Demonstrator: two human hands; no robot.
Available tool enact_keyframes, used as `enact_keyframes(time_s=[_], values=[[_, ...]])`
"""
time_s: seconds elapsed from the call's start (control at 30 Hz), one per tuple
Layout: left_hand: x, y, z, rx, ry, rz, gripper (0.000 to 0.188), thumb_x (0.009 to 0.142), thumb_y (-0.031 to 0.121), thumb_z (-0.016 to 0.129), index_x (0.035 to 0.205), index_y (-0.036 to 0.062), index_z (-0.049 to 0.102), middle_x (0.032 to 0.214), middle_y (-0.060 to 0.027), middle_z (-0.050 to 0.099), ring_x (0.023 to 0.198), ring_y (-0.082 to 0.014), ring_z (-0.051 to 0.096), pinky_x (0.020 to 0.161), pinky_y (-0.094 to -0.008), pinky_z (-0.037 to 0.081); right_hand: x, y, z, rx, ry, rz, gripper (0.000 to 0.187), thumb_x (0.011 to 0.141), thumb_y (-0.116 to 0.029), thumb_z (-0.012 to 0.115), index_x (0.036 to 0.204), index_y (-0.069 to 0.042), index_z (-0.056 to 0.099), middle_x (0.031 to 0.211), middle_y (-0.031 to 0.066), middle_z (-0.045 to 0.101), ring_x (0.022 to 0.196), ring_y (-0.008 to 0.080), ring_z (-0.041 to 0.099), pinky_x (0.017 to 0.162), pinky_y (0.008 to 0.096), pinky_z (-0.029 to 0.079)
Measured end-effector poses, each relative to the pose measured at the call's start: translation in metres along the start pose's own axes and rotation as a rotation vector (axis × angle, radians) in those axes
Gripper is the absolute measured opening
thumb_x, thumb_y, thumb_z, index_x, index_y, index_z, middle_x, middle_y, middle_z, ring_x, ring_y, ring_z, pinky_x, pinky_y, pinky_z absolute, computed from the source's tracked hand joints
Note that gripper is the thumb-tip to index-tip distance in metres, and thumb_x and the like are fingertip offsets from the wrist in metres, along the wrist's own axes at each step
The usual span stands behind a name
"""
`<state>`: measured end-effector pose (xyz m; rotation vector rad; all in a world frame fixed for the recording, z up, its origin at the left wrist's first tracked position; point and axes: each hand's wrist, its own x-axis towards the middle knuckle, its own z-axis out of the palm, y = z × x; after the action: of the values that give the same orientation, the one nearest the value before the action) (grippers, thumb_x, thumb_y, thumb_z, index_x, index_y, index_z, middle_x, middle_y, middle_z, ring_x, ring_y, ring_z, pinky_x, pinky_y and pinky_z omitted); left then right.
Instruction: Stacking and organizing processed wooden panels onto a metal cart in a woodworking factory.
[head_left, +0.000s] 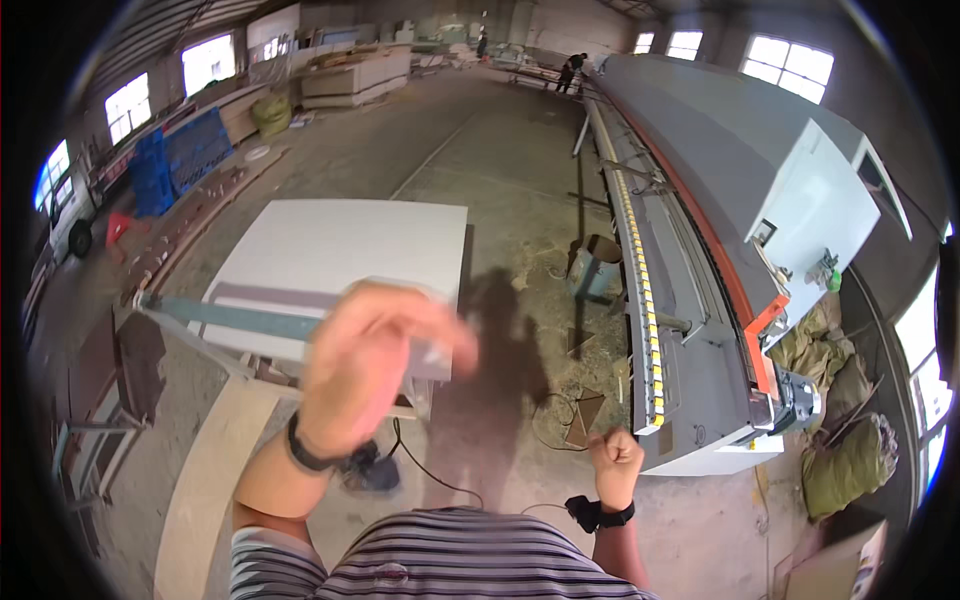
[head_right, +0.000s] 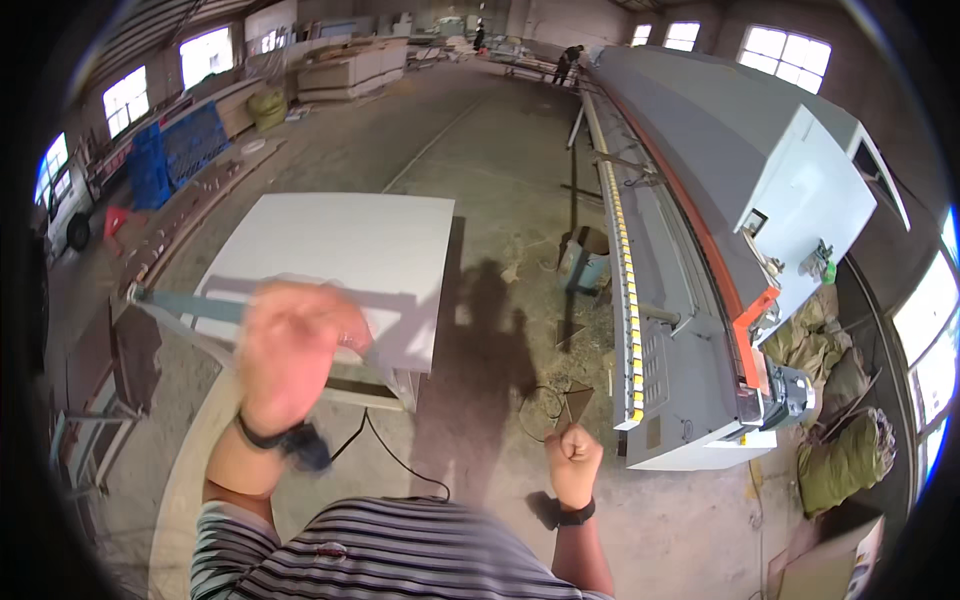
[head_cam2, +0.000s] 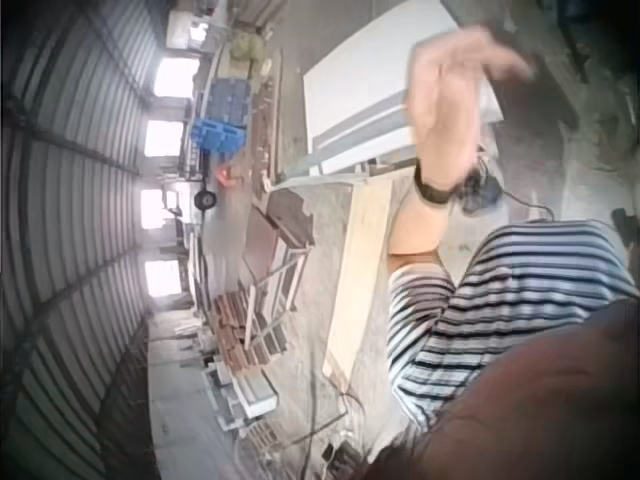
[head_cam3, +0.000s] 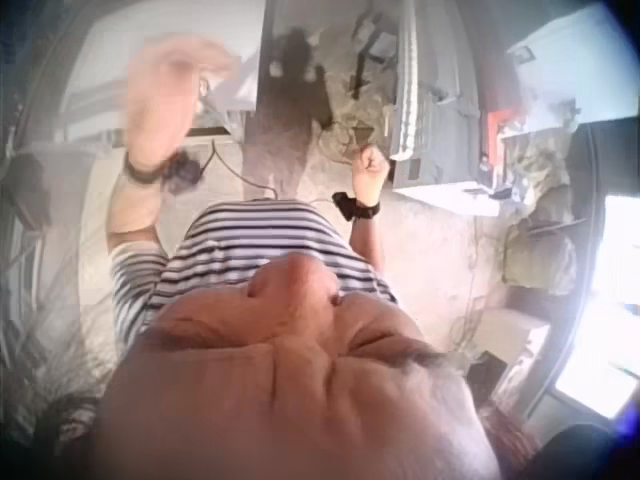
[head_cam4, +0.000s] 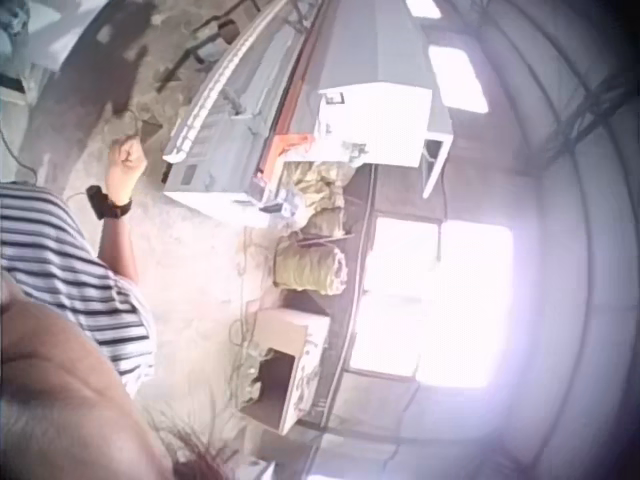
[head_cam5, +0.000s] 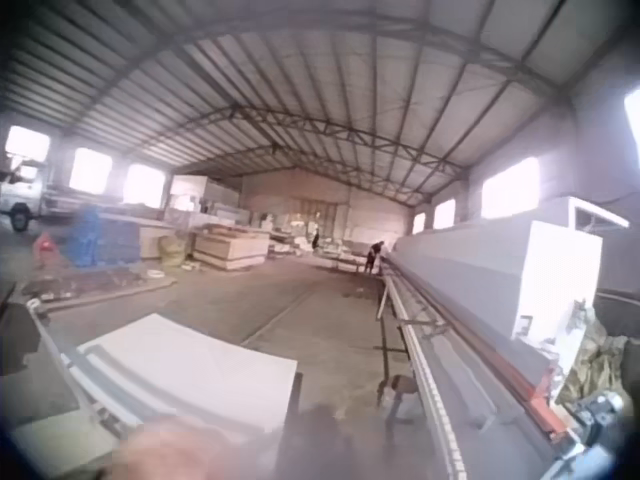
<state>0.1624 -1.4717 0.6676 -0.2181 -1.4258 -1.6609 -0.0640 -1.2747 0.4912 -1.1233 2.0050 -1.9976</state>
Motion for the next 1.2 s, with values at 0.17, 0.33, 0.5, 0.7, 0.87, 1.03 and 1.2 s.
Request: enact_keyframes(time_s=[0.17, 0.33, 0.5, 0.7, 0.87, 1.03, 1.2], values=[[0.003, -0.169, -0.171, 1.623, -0.075, -0.035, 0.049, 0.085, 0.038, 0.050, 0.120, 0.0034, 0.046, 0.120, -0.0178, 0.050, 0.117, -0.0314, 0.041, 0.099, -0.0421, 0.028, -0.032, 0.046, -0.002, 0.006, -0.055, 0.068, 0.040, 0.074, 0.003, 0.061, 0.057, -0.007, 0.026, 0.055, -0.0027, 0.026, 0.054, 0.0054, 0.024, 0.045, 0.0236, 0.025], [-0.026, -0.213, -0.184, 1.766, -0.241, -0.724, 0.061, 0.080, 0.053, 0.048, 0.120, 0.0074, 0.050, 0.120, -0.0139, 0.052, 0.118, -0.0318, 0.039, 0.097, -0.0530, 0.024, -0.050, 0.047, -0.021, -0.098, 0.019, 0.160, 0.043, 0.075, -0.001, 0.063, 0.057, -0.006, 0.024, 0.055, -0.0019, 0.024, 0.054, 0.0067, 0.022, 0.044, 0.0248, 0.023], [-0.046, -0.224, -0.213, 2.085, -0.347, -0.434, 0.024, 0.076, 0.035, 0.057, 0.082, 0.0129, 0.065, 0.090, -0.0041, 0.061, 0.094, -0.0223, 0.051, 0.077, -0.0436, 0.034, -0.068, 0.060, -0.030, -0.111, 0.040, 0.193, 0.042, 0.074, -0.002, 0.063, 0.057, -0.006, 0.025, 0.055, -0.0010, 0.023, 0.054, 0.0071, 0.022, 0.044, 0.0261, 0.023], [-0.067, -0.220, -0.234, 2.068, -0.273, -0.265, 0.009, 0.073, 0.021, 0.057, 0.067, 0.0155, 0.061, 0.074, 0.0005, 0.059, 0.084, -0.0201, 0.052, 0.072, -0.0399, 0.034, -0.091, 0.068, -0.038, -0.254, 0.024, 0.318, 0.039, 0.074, -0.008, 0.064, 0.056, -0.006, 0.029, 0.053, 0.0006, 0.025, 0.052, 0.0071, 0.023, 0.042, 0.0269, 0.024], [-0.092, -0.179, -0.218, 2.028, -0.282, -0.227, 0.009, 0.072, 0.019, 0.057, 0.066, 0.0128, 0.060, 0.071, -0.0005, 0.059, 0.079, -0.0204, 0.052, 0.070, -0.0388, 0.033, -0.099, 0.075, -0.043, -0.329, 0.011, 0.307, 0.035, 0.073, -0.008, 0.065, 0.055, -0.004, 0.035, 0.050, 0.0063, 0.030, 0.048, 0.0091, 0.027, 0.042, 0.0289, 0.029], [-0.122, -0.148, -0.209, 2.041, -0.235, -0.200, 0.008, 0.070, 0.019, 0.062, 0.065, 0.0127, 0.060, 0.068, 0.0000, 0.059, 0.077, -0.0190, 0.052, 0.070, -0.0365, 0.035, -0.105, 0.104, -0.038, -0.387, -0.023, 0.345, 0.035, 0.072, -0.011, 0.066, 0.055, -0.003, 0.037, 0.050, 0.0034, 0.029, 0.049, 0.0089, 0.028, 0.043, 0.0293, 0.027], [-0.150, -0.113, -0.206, 1.989, -0.173, -0.232, 0.008, 0.065, 0.014, 0.065, 0.072, 0.0119, 0.061, 0.073, -0.0017, 0.059, 0.078, -0.0216, 0.052, 0.073, -0.0363, 0.036, -0.125, 0.171, -0.041, -0.457, -0.130, 0.397, 0.037, 0.071, -0.016, 0.069, 0.054, -0.003, 0.038, 0.049, 0.0007, 0.027, 0.049, 0.0089, 0.028, 0.043, 0.0297, 0.026]])
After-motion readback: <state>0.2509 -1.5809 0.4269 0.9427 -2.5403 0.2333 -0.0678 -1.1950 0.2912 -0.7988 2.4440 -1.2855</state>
